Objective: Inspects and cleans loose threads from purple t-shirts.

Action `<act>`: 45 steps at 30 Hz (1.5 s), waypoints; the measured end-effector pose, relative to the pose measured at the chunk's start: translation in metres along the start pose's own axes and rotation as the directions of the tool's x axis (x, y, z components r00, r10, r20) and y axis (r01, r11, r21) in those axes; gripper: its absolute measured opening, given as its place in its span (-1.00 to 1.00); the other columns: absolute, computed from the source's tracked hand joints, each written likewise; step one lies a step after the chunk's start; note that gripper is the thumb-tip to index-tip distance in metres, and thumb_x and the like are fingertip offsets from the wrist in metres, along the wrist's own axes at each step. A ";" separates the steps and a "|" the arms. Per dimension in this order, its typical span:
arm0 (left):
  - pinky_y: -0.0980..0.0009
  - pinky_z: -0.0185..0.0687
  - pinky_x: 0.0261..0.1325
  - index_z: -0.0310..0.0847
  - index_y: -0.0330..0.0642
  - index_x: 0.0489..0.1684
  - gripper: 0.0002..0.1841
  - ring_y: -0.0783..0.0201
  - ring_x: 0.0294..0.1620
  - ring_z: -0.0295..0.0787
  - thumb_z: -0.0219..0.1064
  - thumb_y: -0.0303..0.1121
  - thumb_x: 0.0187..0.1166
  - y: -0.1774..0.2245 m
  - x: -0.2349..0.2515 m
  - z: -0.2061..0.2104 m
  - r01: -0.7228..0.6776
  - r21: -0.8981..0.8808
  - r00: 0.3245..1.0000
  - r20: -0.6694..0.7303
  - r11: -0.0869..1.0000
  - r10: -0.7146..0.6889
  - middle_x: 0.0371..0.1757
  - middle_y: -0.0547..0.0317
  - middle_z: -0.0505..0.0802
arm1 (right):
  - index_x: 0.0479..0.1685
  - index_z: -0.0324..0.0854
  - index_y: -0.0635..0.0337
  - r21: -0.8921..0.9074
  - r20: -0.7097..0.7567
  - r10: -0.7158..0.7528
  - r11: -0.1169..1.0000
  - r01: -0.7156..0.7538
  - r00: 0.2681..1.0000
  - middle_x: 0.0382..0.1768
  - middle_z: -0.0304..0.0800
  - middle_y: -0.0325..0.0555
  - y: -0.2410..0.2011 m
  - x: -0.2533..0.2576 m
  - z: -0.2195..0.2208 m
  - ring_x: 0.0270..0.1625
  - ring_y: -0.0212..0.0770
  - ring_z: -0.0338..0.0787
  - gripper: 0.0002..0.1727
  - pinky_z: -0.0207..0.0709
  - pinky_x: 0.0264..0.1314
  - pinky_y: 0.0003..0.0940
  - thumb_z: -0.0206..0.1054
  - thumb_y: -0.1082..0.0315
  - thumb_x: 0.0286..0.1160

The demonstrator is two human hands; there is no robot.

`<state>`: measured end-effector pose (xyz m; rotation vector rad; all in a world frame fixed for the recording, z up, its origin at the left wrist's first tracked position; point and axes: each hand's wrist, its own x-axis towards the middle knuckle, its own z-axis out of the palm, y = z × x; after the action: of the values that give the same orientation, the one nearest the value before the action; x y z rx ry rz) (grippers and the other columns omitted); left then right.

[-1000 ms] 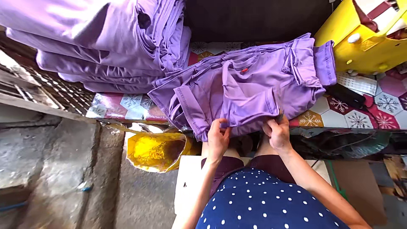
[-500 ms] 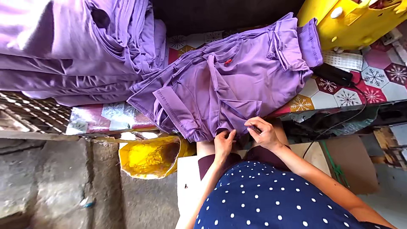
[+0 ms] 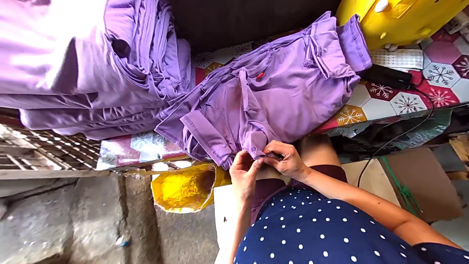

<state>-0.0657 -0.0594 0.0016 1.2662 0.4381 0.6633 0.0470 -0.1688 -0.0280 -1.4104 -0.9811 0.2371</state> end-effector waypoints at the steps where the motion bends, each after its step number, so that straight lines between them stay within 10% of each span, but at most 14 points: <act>1: 0.45 0.82 0.06 0.68 -0.30 -0.07 -0.80 0.45 -0.14 0.87 0.42 -0.64 0.40 -0.002 -0.001 0.003 -0.002 0.014 0.999 -0.052 1.000 0.003 -0.21 0.30 0.92 | -0.23 0.80 0.39 0.032 0.003 0.010 0.999 -0.010 1.000 -0.20 0.86 -0.06 0.000 0.000 0.000 -0.09 -0.48 0.77 -0.78 0.64 0.06 -0.60 0.54 0.34 0.42; 5: 0.53 0.79 -0.07 0.76 -0.31 -0.25 -0.85 0.51 -0.27 0.84 0.29 -0.69 0.48 -0.005 0.002 0.007 -0.039 0.089 0.991 -0.126 0.995 0.050 -0.33 0.30 0.91 | 0.00 0.80 0.42 0.077 -0.062 0.040 0.996 -0.035 0.997 -0.09 0.90 -0.10 -0.005 0.003 0.004 -0.02 -0.50 0.81 -0.67 0.69 0.15 -0.57 0.60 0.36 0.35; 12: 0.61 0.69 0.03 0.55 -0.17 -0.24 -0.86 0.61 -0.06 0.74 0.15 -0.61 0.47 0.001 0.010 0.007 -0.351 0.273 0.924 -0.050 0.896 0.378 -0.17 0.43 0.79 | -0.19 0.77 0.41 0.159 -0.041 0.056 0.986 -0.049 0.998 -0.10 0.85 -0.10 -0.022 0.019 -0.003 -0.04 -0.51 0.78 -0.84 0.66 0.04 -0.61 0.27 0.54 0.50; 15: 0.55 0.69 -0.11 0.41 0.05 -0.23 -0.79 0.60 -0.23 0.70 0.01 -0.57 0.61 0.004 0.018 0.002 -0.174 0.037 0.982 -0.065 0.984 0.176 -0.32 0.53 0.72 | -0.29 0.63 0.13 0.295 0.046 0.365 0.884 -0.361 0.930 -0.47 0.59 -0.50 -0.038 0.030 -0.017 -0.46 -0.70 0.50 -0.79 0.42 -0.36 -0.72 0.10 0.44 0.67; 21: 0.55 0.70 -0.24 0.40 -0.04 0.04 -0.79 0.53 -0.44 0.73 -0.12 -0.50 0.73 0.006 0.027 -0.022 0.086 -0.045 0.996 0.002 0.995 -0.086 -0.48 0.41 0.76 | -0.46 0.53 0.09 0.274 0.052 0.561 0.787 -0.552 0.826 -0.61 0.52 -0.39 -0.012 0.035 -0.028 -0.48 -0.54 0.57 -0.67 0.52 -0.30 -0.56 0.09 0.38 0.80; 26: 0.60 0.68 -0.16 0.33 -0.15 0.13 -0.67 0.54 -0.26 0.82 0.30 -0.55 0.49 0.021 0.018 -0.020 0.085 0.118 0.986 0.131 0.989 -0.101 -0.25 0.33 0.92 | -0.42 0.56 0.15 -0.025 0.049 0.528 0.849 -0.527 0.848 -0.62 0.43 -0.39 -0.015 0.030 -0.038 -0.54 -0.58 0.44 -0.72 0.35 -0.40 -0.61 0.17 0.37 0.76; 31: 0.35 0.67 0.31 0.34 -0.25 0.40 -0.22 0.39 0.26 0.71 0.67 -0.11 0.25 0.005 0.017 -0.013 -0.108 0.384 0.975 0.221 0.917 0.023 0.25 0.19 0.74 | -0.43 0.57 0.15 -0.026 0.069 0.484 0.875 -0.484 0.872 -0.63 0.45 -0.42 -0.029 0.028 -0.039 -0.54 -0.62 0.46 -0.74 0.37 -0.40 -0.67 0.18 0.39 0.73; 33: 0.42 0.70 0.16 0.67 -0.26 0.29 -0.39 0.35 0.20 0.71 0.67 -0.13 0.29 0.001 0.017 -0.008 -0.295 0.501 0.946 0.272 0.814 0.176 0.39 -0.03 0.69 | -0.44 0.58 0.15 0.043 0.081 0.502 0.862 -0.506 0.861 -0.64 0.46 -0.42 -0.033 0.029 -0.037 -0.55 -0.61 0.48 -0.73 0.38 -0.41 -0.66 0.17 0.40 0.73; 37: 0.60 0.78 0.03 0.90 -0.29 -0.31 -0.95 0.50 -0.14 0.89 0.50 -0.52 0.42 -0.006 0.018 -0.003 -0.363 0.544 0.931 0.242 0.756 0.273 -0.15 0.11 0.96 | -0.37 0.60 0.14 0.303 0.087 0.613 0.735 -0.606 0.786 -0.62 0.62 -0.33 -0.034 0.027 -0.032 -0.53 -0.50 0.65 -0.69 0.59 -0.38 -0.57 0.08 0.36 0.82; 42: 0.58 0.72 -0.28 0.51 -0.21 -0.20 -0.82 0.56 -0.42 0.75 0.00 -0.51 0.77 0.006 0.021 -0.029 -0.022 0.374 0.981 -0.170 0.927 0.092 -0.43 0.42 0.79 | -0.37 0.60 0.11 0.424 0.047 0.654 0.671 -0.608 0.755 -0.58 0.64 -0.33 -0.028 0.024 -0.033 -0.47 -0.49 0.66 -0.67 0.61 -0.31 -0.55 0.04 0.35 0.84; 45: 0.50 0.74 -0.02 0.44 -0.35 0.09 -0.83 0.50 -0.12 0.78 0.06 -0.44 0.75 0.006 0.014 -0.039 -0.143 0.472 0.983 -0.034 0.870 0.180 -0.12 0.27 0.80 | -0.37 0.59 0.11 0.476 0.067 0.682 0.619 -0.625 0.728 -0.58 0.66 -0.30 -0.031 0.023 -0.033 -0.46 -0.46 0.69 -0.64 0.64 -0.30 -0.53 0.02 0.31 0.87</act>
<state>-0.0819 -0.0211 -0.0019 1.7565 0.5837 0.7775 0.0713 -0.1828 0.0143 -1.2482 -0.2161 0.8752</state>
